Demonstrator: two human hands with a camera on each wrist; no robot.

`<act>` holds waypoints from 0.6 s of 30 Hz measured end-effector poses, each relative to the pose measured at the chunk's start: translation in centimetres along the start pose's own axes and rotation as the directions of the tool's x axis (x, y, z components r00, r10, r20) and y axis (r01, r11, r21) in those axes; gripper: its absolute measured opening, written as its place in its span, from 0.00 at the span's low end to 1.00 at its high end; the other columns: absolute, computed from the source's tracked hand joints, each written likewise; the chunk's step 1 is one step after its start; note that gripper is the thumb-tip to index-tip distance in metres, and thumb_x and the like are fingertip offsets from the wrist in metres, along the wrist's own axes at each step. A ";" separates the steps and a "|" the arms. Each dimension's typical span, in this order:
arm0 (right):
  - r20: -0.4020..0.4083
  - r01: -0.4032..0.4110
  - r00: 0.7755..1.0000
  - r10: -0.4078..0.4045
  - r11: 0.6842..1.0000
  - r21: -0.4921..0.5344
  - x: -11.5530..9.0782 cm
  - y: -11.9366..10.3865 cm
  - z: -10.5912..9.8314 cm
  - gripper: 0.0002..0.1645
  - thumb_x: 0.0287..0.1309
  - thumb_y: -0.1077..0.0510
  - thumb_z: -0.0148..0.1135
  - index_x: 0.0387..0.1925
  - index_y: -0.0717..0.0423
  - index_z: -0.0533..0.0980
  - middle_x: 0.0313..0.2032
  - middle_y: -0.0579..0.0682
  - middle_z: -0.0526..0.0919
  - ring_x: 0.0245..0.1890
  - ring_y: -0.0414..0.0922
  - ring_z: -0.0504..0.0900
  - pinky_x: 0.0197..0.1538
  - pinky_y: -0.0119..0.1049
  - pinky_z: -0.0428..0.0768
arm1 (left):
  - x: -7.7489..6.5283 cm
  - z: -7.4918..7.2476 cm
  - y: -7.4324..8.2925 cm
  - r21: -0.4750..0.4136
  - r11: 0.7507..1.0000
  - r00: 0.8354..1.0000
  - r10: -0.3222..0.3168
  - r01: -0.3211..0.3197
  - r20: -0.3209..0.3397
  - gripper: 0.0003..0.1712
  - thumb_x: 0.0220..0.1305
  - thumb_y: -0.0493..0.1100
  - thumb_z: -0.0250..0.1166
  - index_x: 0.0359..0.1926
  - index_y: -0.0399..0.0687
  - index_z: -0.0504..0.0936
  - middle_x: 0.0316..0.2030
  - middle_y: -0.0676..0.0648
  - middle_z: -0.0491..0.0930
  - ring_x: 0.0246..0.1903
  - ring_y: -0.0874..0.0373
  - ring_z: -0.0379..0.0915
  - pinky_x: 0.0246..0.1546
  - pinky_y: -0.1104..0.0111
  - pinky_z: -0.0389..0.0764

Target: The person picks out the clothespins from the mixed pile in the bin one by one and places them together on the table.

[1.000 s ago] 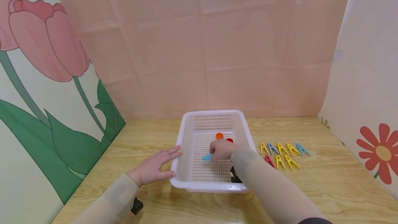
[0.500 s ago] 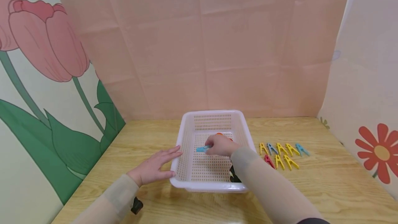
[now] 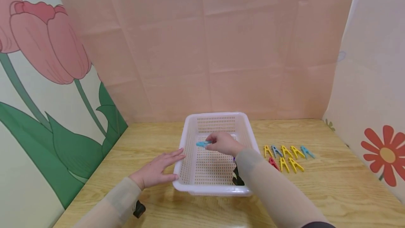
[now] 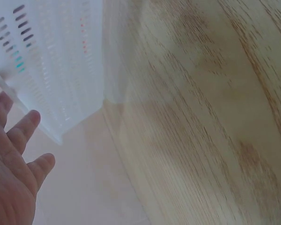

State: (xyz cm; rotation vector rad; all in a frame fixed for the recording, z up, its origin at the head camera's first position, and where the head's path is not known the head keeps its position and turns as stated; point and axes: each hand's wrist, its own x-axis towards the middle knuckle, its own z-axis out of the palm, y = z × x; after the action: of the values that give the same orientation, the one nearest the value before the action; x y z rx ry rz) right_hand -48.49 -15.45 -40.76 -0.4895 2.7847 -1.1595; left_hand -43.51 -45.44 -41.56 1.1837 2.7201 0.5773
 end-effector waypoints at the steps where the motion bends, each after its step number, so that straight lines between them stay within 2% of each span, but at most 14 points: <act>1: 0.002 -0.007 1.000 0.007 1.000 0.010 0.0 -0.1 -0.1 0.17 0.55 0.51 0.70 0.45 0.51 0.81 0.36 0.43 0.82 0.35 0.42 0.78 0.41 0.38 0.80 | 0.0 0.0 0.0 0.002 1.000 1.000 -0.001 0.001 -0.001 0.41 0.63 0.66 0.56 0.73 0.61 0.59 0.74 0.60 0.46 0.72 0.54 0.47 0.69 0.45 0.46; 7: -0.002 -0.001 1.000 0.001 1.000 0.026 -0.2 -1.0 -0.9 0.18 0.56 0.52 0.69 0.47 0.54 0.81 0.35 0.45 0.82 0.33 0.43 0.78 0.35 0.36 0.80 | 0.0 0.0 0.0 0.005 1.000 1.000 -0.002 0.002 0.002 0.41 0.63 0.67 0.56 0.73 0.62 0.59 0.74 0.59 0.46 0.72 0.54 0.47 0.69 0.45 0.45; 18: -0.006 0.012 1.000 -0.012 1.000 0.005 -0.5 -2.4 -2.1 0.18 0.56 0.51 0.69 0.47 0.52 0.82 0.35 0.43 0.83 0.34 0.42 0.79 0.40 0.36 0.80 | 0.0 -0.1 0.1 0.001 1.000 1.000 -0.005 0.005 0.005 0.42 0.62 0.69 0.54 0.73 0.61 0.59 0.74 0.61 0.46 0.72 0.54 0.47 0.69 0.45 0.46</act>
State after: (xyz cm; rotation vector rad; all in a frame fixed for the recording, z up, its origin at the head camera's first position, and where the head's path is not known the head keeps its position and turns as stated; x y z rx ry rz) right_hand -47.85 -15.44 -37.57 -0.5038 2.7867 -1.1715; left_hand -43.44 -45.43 -41.46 1.1768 2.7185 0.5711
